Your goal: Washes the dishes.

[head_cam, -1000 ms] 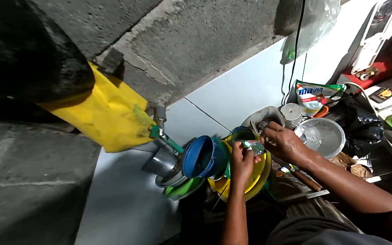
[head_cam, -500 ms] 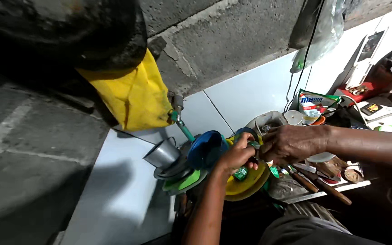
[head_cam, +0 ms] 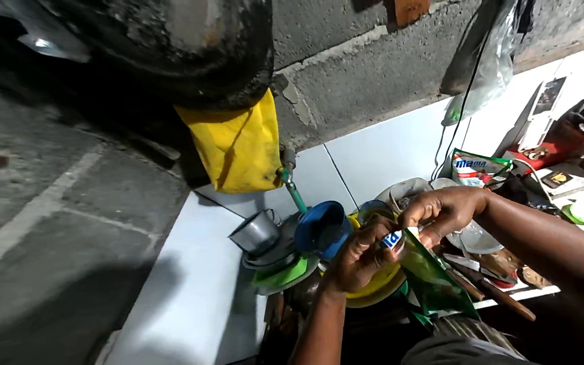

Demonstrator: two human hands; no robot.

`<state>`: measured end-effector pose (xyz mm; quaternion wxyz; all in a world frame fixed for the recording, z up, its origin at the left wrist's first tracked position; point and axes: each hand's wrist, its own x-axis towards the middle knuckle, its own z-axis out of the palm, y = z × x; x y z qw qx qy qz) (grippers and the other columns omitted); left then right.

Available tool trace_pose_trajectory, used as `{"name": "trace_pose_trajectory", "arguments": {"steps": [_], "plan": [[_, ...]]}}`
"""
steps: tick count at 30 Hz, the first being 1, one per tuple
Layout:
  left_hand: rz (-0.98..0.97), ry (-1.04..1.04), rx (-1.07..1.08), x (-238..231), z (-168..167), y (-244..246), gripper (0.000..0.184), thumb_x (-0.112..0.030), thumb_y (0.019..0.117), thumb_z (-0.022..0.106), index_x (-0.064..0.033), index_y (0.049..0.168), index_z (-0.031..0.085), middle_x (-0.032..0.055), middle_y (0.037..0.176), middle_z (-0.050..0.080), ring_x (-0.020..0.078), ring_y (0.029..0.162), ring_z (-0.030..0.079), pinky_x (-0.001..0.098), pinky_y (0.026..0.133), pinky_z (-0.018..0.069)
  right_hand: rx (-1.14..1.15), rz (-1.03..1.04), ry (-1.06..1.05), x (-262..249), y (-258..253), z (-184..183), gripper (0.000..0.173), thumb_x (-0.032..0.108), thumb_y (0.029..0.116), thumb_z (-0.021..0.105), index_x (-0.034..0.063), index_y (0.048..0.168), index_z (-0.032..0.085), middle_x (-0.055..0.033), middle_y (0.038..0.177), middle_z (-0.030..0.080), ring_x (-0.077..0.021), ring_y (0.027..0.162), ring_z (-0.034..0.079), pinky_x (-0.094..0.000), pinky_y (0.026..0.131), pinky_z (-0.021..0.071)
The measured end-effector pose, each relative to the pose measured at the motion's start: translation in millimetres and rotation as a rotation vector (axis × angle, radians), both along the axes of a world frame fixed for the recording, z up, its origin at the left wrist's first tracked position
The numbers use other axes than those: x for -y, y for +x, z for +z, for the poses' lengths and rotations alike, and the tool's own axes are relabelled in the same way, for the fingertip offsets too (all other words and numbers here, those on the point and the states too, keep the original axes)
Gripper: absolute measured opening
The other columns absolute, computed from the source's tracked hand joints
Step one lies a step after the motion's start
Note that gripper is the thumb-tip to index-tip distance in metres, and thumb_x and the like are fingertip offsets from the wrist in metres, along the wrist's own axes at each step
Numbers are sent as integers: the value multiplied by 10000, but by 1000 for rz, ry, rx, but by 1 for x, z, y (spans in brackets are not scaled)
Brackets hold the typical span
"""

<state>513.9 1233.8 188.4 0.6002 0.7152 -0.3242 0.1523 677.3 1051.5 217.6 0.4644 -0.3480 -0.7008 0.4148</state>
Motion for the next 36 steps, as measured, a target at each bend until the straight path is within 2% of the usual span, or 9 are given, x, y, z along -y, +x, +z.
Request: {"name": "trace_pose_trajectory", "arguments": {"steps": [2, 5, 7, 10, 14, 16, 20, 27, 36], "plan": [[-80, 26, -19, -5, 10, -5, 222, -331, 1070, 515, -179, 1155, 653, -146, 1109, 657, -98, 1084, 563, 150, 970, 459, -34, 62, 48, -4, 2, 2, 181, 190, 999, 624, 39, 1096, 649, 101, 930, 701, 97, 840, 645, -90, 724, 532], [-135, 230, -64, -11, 38, -13, 292, -247, 1096, 456, 13, 1007, 554, -15, 858, 569, -86, 850, 533, 103, 790, 444, -73, 104, 73, -14, -5, 6, 175, 232, 1006, 601, 75, 1074, 635, 117, 904, 672, 102, 852, 632, -85, 735, 515], [-111, 350, -148, -14, 54, -18, 344, -246, 1051, 521, 92, 1057, 583, 21, 844, 606, -61, 810, 558, 120, 746, 473, -77, 78, 78, -21, -9, 9, 136, 203, 994, 595, 72, 1015, 627, 119, 852, 642, 104, 817, 616, -86, 714, 510], [-59, 453, -333, -21, 73, -21, 531, -413, 926, 724, 28, 1201, 613, -21, 987, 696, -77, 902, 622, 126, 786, 531, -37, 19, 80, -27, -10, 16, 155, 186, 975, 629, 31, 981, 616, 89, 800, 643, 92, 763, 618, -96, 689, 519], [-57, 487, -344, -32, 72, -14, 245, -244, 969, 693, -2, 931, 684, -42, 814, 673, -76, 775, 605, 115, 697, 501, 74, -54, 38, -33, -15, 29, 149, 90, 856, 732, -21, 901, 644, 36, 726, 660, 55, 682, 630, -100, 628, 515], [7, 537, -255, -40, 69, -17, 270, -256, 1002, 646, -3, 922, 689, -21, 816, 665, -61, 797, 604, 117, 724, 498, 143, -125, 28, -36, -17, 35, 157, 62, 821, 777, -31, 895, 674, 12, 716, 683, 30, 662, 643, -119, 606, 522], [295, 650, -92, -55, 57, -33, 385, -323, 1063, 532, 19, 1000, 696, 92, 876, 633, 80, 846, 605, 206, 779, 503, 401, -252, 122, -54, -15, 32, 183, 172, 883, 781, 11, 954, 729, 3, 859, 714, 13, 797, 654, -149, 695, 548], [648, 659, -127, -117, 24, -38, 306, -257, 1036, 556, -4, 1059, 726, 97, 1044, 654, 99, 966, 633, 258, 886, 533, 364, -374, 61, -132, -19, -5, 299, 133, 891, 792, -22, 1111, 661, -90, 1064, 660, -75, 913, 644, -229, 805, 556], [666, 643, -493, -171, 15, -20, 297, -209, 1042, 563, 30, 1154, 701, 156, 1144, 618, 159, 942, 642, 298, 868, 551, 236, -329, -283, -199, -2, -26, 304, 96, 940, 733, 5, 1194, 593, -79, 998, 692, -69, 855, 661, -258, 811, 555]]}}
